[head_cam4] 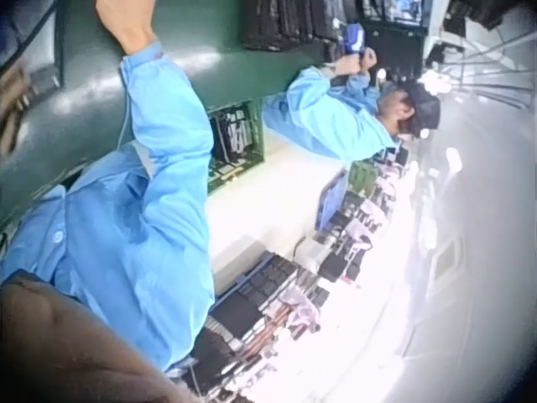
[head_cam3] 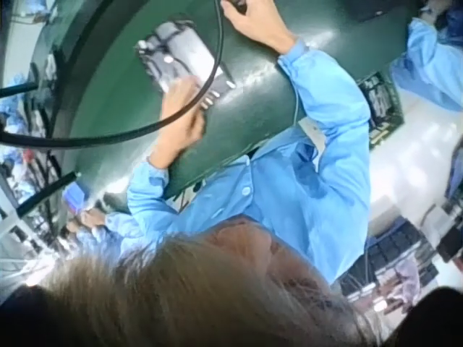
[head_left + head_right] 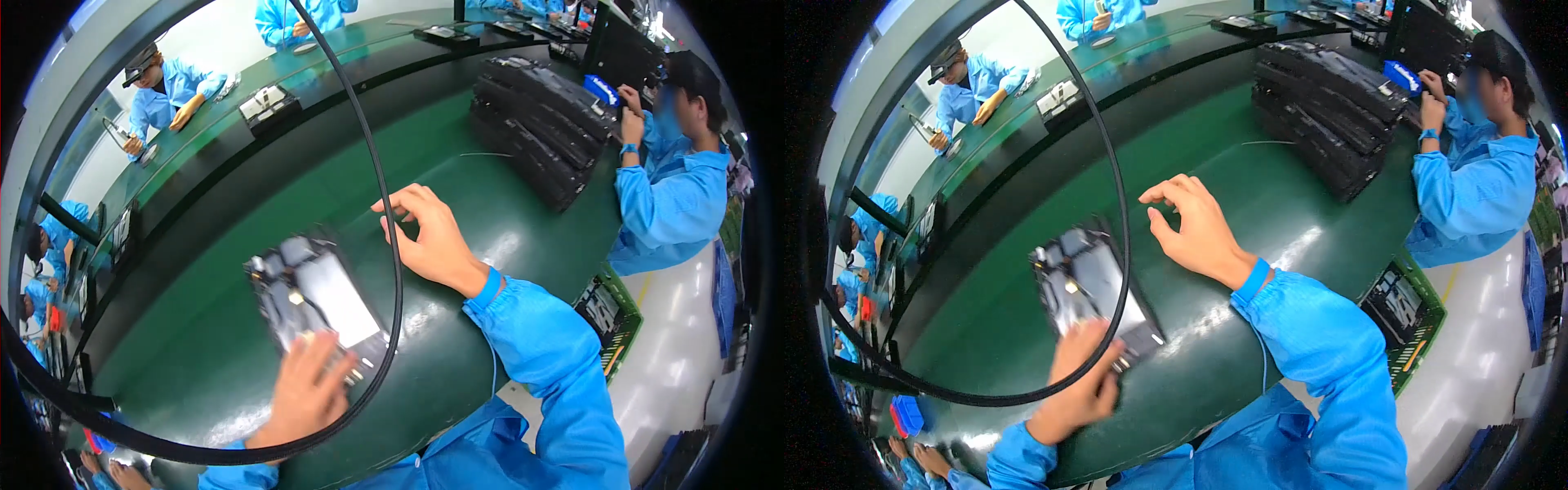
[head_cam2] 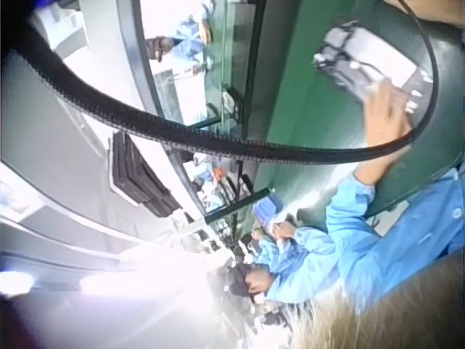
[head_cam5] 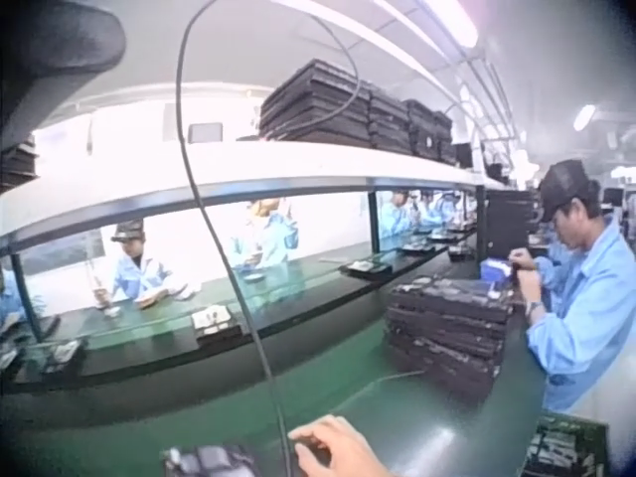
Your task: The person assembles a tablet by hand, connecting internal components, circuitry, and wires to a tablet frame.
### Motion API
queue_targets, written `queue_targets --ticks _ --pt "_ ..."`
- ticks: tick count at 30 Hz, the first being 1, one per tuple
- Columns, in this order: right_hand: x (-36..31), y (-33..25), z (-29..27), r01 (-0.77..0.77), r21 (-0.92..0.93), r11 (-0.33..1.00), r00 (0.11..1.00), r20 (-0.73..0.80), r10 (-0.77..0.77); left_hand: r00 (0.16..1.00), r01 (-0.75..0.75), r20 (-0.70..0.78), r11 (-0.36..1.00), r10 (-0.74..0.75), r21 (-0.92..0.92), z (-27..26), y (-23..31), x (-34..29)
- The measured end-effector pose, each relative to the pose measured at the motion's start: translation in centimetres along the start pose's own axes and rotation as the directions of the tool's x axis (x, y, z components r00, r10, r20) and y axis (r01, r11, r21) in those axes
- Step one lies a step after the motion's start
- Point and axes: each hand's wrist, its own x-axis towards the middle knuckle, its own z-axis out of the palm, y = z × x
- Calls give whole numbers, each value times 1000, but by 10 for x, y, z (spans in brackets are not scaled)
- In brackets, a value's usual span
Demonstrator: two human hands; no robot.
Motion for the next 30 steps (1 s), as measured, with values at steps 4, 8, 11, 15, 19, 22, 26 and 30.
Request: queue_targets --ticks 4,8,11,15,19,22,26,30 --pt "-1 -20 -28 55 -69 996 998 -20 -57 963 133 -245 988 -108 84 -10 -78 27" --pt "24 -68 -98 287 -193 938 956 127 -266 920 239 -343 965 -190 105 -26 -169 25" --pt "52 -44 -183 347 -355 868 938 112 -329 867 348 -441 916 -233 199 -28 -207 9" --pt "82 -6 -289 35 -851 525 998 5 -57 857 258 -503 940 -114 225 -20 -196 11" --pt "82 84 -385 -421 -775 472 797 -68 600 873 149 -486 976 -53 161 -8 -166 20" --pt "97 67 -352 -443 -767 465 770 -59 636 871 179 -482 974 -93 136 -8 -160 7" --pt "92 41 -331 -323 -848 420 927 -194 321 866 166 -492 978 -84 124 -10 -149 1" --pt "69 -29 -265 -220 -767 603 975 -150 164 851 88 -525 993 -31 83 -3 -127 4"
